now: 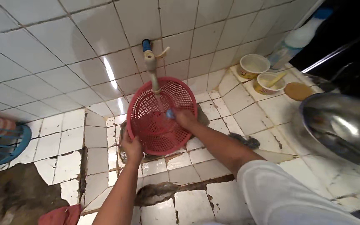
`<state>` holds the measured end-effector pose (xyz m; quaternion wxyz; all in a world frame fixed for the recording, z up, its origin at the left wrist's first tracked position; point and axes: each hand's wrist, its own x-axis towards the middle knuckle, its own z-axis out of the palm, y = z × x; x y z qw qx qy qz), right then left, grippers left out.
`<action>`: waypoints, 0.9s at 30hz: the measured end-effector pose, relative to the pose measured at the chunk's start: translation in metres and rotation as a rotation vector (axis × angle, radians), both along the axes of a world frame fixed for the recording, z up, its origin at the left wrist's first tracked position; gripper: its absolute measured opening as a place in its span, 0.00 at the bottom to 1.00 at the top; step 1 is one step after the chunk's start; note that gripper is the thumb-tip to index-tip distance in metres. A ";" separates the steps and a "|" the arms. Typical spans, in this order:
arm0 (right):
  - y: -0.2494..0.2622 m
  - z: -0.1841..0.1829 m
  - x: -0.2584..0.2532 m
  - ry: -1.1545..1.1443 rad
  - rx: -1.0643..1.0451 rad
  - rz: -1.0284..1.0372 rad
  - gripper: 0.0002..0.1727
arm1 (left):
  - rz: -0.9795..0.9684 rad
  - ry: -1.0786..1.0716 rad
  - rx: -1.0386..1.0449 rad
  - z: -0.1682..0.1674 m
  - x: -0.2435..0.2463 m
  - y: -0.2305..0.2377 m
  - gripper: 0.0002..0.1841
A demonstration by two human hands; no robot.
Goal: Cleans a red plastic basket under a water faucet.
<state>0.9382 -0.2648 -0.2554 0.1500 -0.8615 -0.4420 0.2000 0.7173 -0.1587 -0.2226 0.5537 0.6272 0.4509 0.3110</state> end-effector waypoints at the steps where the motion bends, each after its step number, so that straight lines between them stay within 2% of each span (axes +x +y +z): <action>1: 0.011 0.003 0.002 -0.035 0.098 -0.148 0.22 | -0.024 0.003 -0.032 -0.004 -0.003 -0.002 0.33; 3: 0.040 0.016 -0.010 0.003 0.213 -0.336 0.23 | -0.091 0.004 -0.077 -0.004 -0.003 -0.010 0.33; 4: 0.049 0.022 -0.028 0.069 0.221 -0.308 0.25 | -0.109 0.002 -0.077 -0.002 0.000 -0.014 0.33; 6: 0.049 0.018 -0.075 0.247 0.183 -0.055 0.26 | -0.111 0.021 -0.034 0.006 0.002 -0.016 0.33; 7: 0.037 0.004 -0.091 0.313 0.149 0.112 0.26 | -0.105 0.033 0.002 0.008 0.000 -0.012 0.31; 9: 0.000 -0.020 -0.087 0.302 0.057 0.301 0.24 | -0.087 0.043 0.053 0.005 -0.011 0.005 0.30; 10: -0.012 -0.018 -0.067 0.256 0.014 0.276 0.24 | -0.081 0.033 0.043 0.000 -0.017 0.012 0.30; 12: -0.008 0.006 -0.022 0.139 -0.019 0.061 0.24 | -0.066 0.018 -0.011 -0.005 -0.022 0.014 0.31; 14: 0.016 0.016 -0.008 0.016 0.119 -0.157 0.22 | -0.092 0.026 -0.039 -0.003 -0.017 0.006 0.31; 15: 0.030 0.022 -0.020 0.021 0.175 -0.174 0.22 | -0.110 0.022 -0.036 0.002 -0.011 0.001 0.30; 17: 0.036 0.006 -0.066 0.135 0.212 0.024 0.24 | -0.115 0.007 -0.015 0.007 -0.006 -0.005 0.30; 19: 0.020 -0.014 -0.082 0.180 0.227 0.212 0.22 | -0.087 -0.005 0.003 0.004 -0.011 -0.001 0.30; 20: 0.011 -0.015 -0.070 0.188 0.209 0.198 0.20 | -0.079 0.008 -0.006 0.002 -0.016 0.002 0.31; 22: 0.007 -0.010 -0.033 0.147 0.125 0.004 0.20 | -0.063 0.038 -0.032 0.002 -0.019 0.005 0.31; 24: 0.018 -0.009 -0.037 0.125 0.115 -0.083 0.21 | -0.086 0.073 -0.038 0.009 -0.010 0.001 0.30; 27: 0.015 -0.015 -0.087 0.207 0.172 0.194 0.22 | -0.109 0.086 -0.009 0.020 0.002 -0.001 0.29</action>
